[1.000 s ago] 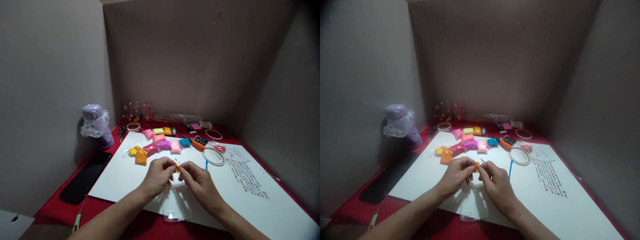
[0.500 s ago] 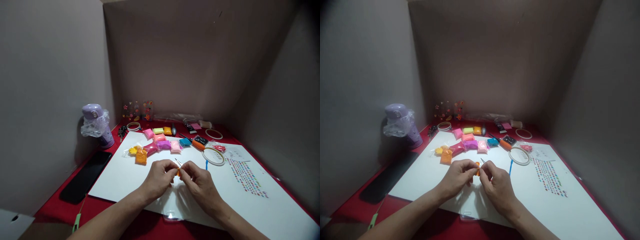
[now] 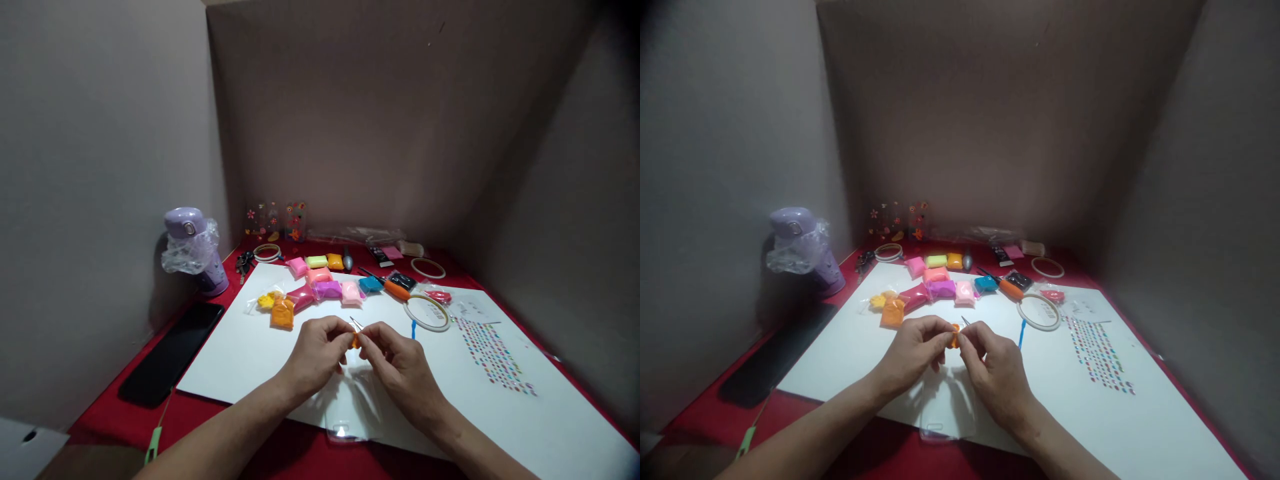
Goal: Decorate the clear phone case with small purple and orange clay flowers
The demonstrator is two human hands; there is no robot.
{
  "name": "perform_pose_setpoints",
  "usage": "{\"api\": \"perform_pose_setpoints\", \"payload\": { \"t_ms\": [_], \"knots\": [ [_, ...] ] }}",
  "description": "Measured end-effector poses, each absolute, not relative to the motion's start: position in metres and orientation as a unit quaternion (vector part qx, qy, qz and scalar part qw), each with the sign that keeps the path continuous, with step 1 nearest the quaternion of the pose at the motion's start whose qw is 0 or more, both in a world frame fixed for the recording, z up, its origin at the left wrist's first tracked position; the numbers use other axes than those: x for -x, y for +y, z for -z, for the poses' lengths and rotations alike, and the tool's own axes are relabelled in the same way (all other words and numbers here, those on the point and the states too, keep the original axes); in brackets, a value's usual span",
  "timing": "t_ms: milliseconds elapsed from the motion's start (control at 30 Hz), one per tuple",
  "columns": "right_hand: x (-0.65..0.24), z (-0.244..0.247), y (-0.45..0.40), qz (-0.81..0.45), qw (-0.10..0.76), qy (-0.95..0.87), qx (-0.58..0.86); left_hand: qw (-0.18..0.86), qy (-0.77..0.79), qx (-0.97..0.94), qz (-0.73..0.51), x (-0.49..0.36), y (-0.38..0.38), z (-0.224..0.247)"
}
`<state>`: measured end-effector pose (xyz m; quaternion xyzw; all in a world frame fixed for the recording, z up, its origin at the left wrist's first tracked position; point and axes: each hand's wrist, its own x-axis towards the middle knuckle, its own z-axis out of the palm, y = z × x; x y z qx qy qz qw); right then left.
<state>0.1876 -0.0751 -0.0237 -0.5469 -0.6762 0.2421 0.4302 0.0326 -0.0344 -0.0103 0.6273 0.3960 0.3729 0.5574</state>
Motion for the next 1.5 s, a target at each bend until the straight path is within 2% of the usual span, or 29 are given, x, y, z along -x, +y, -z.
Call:
{"api": "perform_pose_setpoints", "payload": {
  "t_ms": [367, 767, 1500],
  "knots": [
    [-0.1870, 0.0229, -0.0745, -0.290, 0.441, -0.657, 0.539, 0.615, 0.368, -0.588, -0.375, -0.0348, -0.0331, 0.0135],
    [-0.1857, 0.0221, -0.0754, -0.311, 0.426, -0.651, 0.546, 0.609, 0.370, -0.564, -0.418, -0.0345, -0.0350, 0.0101],
    [-0.1843, 0.0207, -0.0753, -0.349, 0.426, -0.639, 0.538, 0.575, 0.403, -0.598, -0.387, -0.0332, -0.0346, 0.0075]
  ]
}}
